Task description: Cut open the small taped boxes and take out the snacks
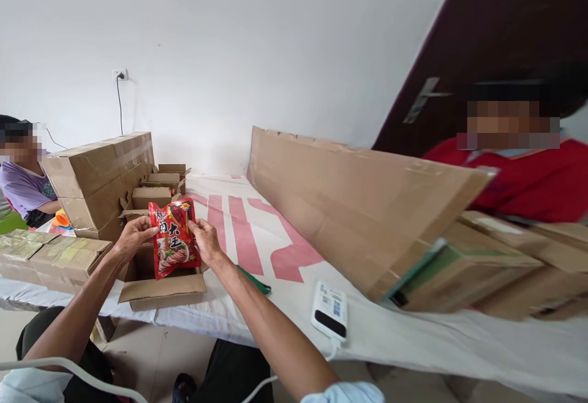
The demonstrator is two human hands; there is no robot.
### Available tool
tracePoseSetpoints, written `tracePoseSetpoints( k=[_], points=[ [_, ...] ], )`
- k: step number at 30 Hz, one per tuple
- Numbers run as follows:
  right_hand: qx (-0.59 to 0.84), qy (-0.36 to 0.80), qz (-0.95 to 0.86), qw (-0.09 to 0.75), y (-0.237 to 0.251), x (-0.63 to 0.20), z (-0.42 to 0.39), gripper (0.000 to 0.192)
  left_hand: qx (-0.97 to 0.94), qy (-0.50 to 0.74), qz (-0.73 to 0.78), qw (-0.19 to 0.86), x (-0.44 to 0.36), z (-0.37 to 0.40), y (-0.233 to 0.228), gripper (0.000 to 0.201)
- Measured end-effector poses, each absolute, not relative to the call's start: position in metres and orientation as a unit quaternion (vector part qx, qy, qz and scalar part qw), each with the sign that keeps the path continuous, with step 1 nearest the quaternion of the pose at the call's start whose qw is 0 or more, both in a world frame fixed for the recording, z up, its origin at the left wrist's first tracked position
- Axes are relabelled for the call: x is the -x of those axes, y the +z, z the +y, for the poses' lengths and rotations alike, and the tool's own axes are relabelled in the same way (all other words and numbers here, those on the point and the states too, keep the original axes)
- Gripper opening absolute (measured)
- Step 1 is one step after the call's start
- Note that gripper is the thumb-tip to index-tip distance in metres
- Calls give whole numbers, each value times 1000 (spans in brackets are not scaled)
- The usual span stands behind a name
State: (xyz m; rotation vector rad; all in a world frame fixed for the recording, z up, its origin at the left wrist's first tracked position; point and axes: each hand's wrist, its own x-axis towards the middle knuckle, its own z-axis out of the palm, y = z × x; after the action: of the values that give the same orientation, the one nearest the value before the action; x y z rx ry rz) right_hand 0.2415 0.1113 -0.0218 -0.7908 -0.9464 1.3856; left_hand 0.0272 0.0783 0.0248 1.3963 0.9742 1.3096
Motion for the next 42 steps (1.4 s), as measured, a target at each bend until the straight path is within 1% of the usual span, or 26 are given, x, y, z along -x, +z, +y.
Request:
tracePoseSetpoints(
  k=[3, 8, 12, 15, 19, 21, 23, 25, 28, 31, 35, 40, 42],
  points=[
    [357, 576, -424, 600, -23, -243, 112, 59, -562, 555, 413, 453, -26, 86, 23, 54],
    [374, 525, -459, 611, -24, -245, 114, 54, -573, 594, 424, 373, -22, 93, 24, 47],
    [379, 507, -478, 609, -24, -246, 114, 52, -566, 582, 421, 405, -25, 90, 22, 47],
    [353, 534, -480, 599, -22, -248, 111, 52, -563, 569, 423, 425, -27, 88, 20, 47],
    [285, 614, -469, 567, -17, -250, 104, 58, -575, 590, 400, 402, -26, 89, 23, 42],
    [263, 637, -473, 548, -15, -250, 102, 63, -578, 597, 396, 390, -26, 91, 25, 40],
    [262, 637, -475, 548, -14, -249, 102, 65, -576, 605, 397, 380, -26, 92, 28, 40],
    [275, 620, -461, 571, -16, -246, 104, 64, -574, 606, 397, 380, -27, 91, 29, 42],
    [298, 592, -423, 618, -18, -242, 110, 64, -578, 572, 404, 419, -29, 86, 28, 48],
    [305, 579, -405, 639, -20, -241, 115, 62, -581, 528, 421, 454, -28, 82, 21, 53],
    [290, 588, -414, 632, -20, -243, 115, 62, -581, 542, 427, 431, -25, 83, 12, 51],
    [254, 626, -450, 584, -22, -246, 111, 65, -577, 587, 422, 379, -25, 94, 13, 47],
    [256, 627, -451, 580, -26, -245, 113, 65, -577, 594, 421, 371, -25, 97, 14, 49]
  ],
)
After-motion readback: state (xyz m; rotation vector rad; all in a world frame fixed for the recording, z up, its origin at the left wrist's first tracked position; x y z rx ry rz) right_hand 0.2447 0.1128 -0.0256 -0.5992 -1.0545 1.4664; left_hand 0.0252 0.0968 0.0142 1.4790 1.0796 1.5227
